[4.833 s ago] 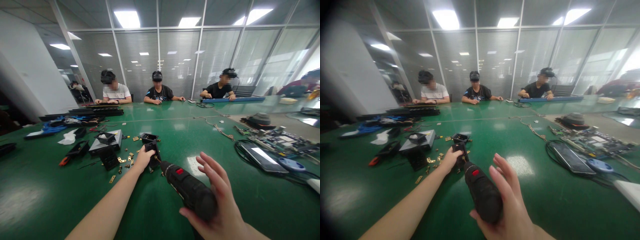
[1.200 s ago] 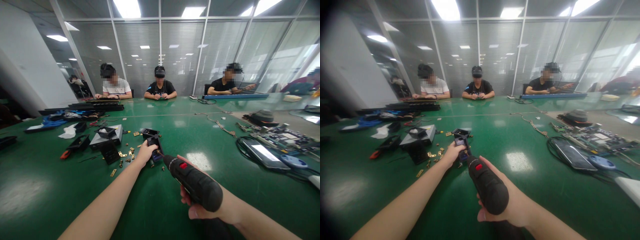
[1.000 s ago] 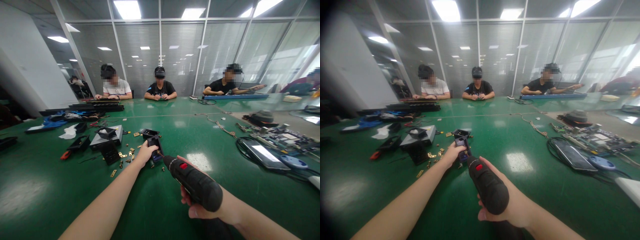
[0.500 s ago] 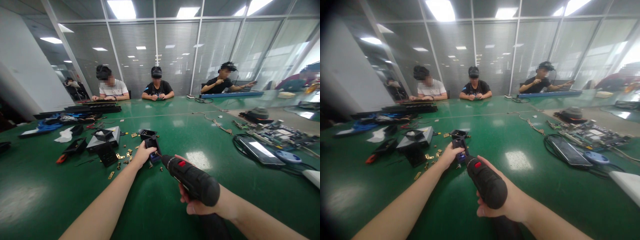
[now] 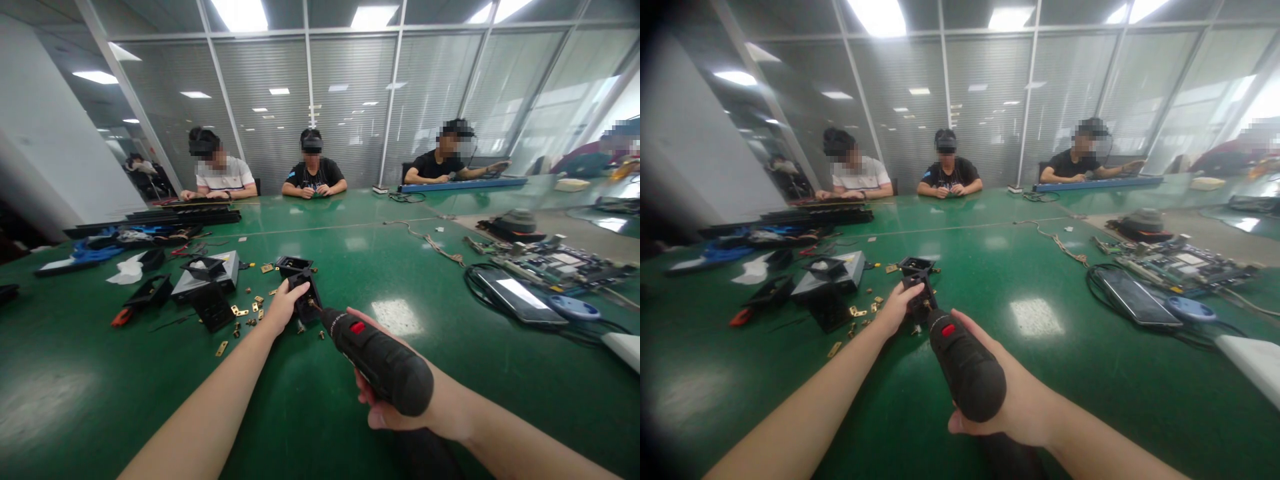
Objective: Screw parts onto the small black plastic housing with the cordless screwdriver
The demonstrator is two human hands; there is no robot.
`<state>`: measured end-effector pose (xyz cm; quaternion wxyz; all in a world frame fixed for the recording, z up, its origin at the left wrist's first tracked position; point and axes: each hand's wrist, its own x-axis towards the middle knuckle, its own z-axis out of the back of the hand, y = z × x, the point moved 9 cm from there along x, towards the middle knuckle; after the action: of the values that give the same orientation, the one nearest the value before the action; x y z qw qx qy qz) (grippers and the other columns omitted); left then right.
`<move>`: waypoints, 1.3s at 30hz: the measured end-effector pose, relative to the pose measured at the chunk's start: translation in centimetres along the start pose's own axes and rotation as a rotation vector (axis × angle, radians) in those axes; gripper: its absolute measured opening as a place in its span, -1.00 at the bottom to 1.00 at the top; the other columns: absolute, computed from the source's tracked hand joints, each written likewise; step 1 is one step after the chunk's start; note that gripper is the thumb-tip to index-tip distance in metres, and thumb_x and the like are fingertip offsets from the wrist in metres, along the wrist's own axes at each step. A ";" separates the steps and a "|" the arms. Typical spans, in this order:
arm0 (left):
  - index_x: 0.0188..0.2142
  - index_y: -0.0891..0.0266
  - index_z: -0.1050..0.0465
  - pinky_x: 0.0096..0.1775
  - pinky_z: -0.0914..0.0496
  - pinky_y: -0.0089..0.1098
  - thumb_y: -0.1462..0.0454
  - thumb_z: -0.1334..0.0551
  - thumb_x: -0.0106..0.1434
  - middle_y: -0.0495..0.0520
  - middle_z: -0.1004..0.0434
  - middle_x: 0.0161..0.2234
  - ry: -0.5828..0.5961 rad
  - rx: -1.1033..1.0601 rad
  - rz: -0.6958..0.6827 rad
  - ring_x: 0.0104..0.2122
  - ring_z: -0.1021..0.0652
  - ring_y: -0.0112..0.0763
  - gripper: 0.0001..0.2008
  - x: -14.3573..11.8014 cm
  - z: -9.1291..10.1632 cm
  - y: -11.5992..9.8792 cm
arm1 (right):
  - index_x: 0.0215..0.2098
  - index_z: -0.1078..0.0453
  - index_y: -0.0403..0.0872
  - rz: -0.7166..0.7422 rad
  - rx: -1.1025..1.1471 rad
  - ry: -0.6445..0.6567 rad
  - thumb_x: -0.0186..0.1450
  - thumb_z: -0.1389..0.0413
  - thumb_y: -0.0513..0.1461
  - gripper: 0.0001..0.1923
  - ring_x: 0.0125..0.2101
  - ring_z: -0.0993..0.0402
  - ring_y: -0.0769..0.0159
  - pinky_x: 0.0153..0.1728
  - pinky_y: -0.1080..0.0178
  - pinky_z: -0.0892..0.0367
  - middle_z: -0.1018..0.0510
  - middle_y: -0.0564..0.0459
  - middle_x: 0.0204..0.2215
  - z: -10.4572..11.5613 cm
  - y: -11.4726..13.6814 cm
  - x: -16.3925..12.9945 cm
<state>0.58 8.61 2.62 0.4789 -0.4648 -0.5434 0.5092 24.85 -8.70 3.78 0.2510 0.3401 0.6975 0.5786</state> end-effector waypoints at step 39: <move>-0.17 0.20 -0.53 -0.22 -0.53 -0.22 0.14 -0.33 -0.04 0.07 -0.63 -0.30 -0.065 0.067 0.050 -0.29 -0.64 -0.13 -0.60 0.3 0.9 1.1 | 0.75 0.44 0.16 -0.076 0.076 0.006 0.06 -0.64 -0.29 0.67 -0.19 -0.68 0.11 -0.11 0.01 -0.54 -0.67 0.05 -0.16 -0.7 -0.4 0.3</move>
<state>-0.34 8.91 1.51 0.4634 -0.4451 -0.5295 0.5538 24.07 -8.98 3.59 0.2575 0.3208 0.7322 0.5429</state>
